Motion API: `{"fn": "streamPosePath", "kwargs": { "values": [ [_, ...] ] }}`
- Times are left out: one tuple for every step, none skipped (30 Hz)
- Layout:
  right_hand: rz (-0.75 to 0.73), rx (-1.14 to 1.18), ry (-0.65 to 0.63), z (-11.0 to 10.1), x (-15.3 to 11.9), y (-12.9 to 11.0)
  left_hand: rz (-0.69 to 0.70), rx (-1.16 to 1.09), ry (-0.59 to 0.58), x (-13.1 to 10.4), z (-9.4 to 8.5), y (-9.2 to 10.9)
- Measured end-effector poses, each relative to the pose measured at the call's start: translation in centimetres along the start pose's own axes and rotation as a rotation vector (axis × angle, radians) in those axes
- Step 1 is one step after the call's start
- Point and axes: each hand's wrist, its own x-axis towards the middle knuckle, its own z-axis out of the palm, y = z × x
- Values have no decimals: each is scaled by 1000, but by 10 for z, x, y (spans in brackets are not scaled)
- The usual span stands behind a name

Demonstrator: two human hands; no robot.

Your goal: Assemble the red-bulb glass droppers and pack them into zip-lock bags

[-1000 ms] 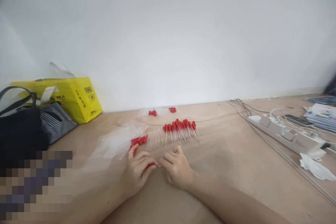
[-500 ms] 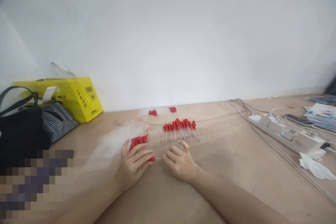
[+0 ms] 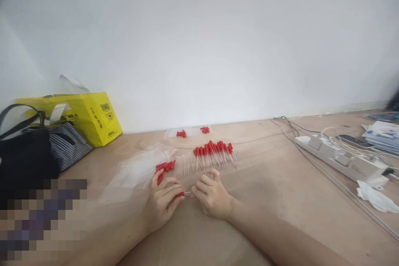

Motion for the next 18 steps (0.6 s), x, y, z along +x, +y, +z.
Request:
{"fn": "streamPosePath", "kwargs": {
  "values": [
    [-1, 5, -9, 0, 0, 0, -1, -2, -1, 0, 0, 0],
    [-2, 10, -18, 1, 0, 0, -2, -3, -2, 0, 1, 0],
    [-3, 14, -27, 1, 0, 1, -3, -2, -3, -1, 1, 0],
    [-4, 18, -34, 1, -1, 1, -4, 0, -3, -1, 1, -1],
    [-3, 23, -42, 2, -1, 1, -4, 3, -1, -1, 1, -1],
    [-1, 27, -51, 2, -1, 1, -1, 9, 2, -1, 1, -2],
    [4, 31, -62, 2, 0, 2, 5, 17, 3, -1, 1, -3],
    [12, 36, -76, 2, 0, 2, 13, 28, 8, -1, 0, -4],
    [23, 40, -89, 2, 1, 3, 20, 41, 12, 0, -1, -5],
    [36, 43, -103, 1, 1, 3, 26, 55, 14, 0, -2, -6],
    [52, 44, -118, 0, 2, 3, 29, 68, 14, 0, -3, -7],
    [67, 41, -134, -1, 2, 3, 27, 82, 9, 0, -4, -8],
    [82, 37, -156, -3, 2, 2, 20, 96, 0, 0, -6, -8],
    [96, 33, -182, -4, 2, 2, 10, 112, -14, 0, -7, -9],
    [114, 31, -212, -5, 2, 2, -3, 131, -30, 0, -8, -9],
    [138, 32, -240, -5, 1, 3, -24, 154, -43, 0, -10, -11],
    [177, 34, -263, -5, 1, 4, -52, 182, -55, -1, -11, -13],
    [238, 31, -279, -3, 2, 5, -83, 215, -63, -2, -12, -15]
  ]
}}
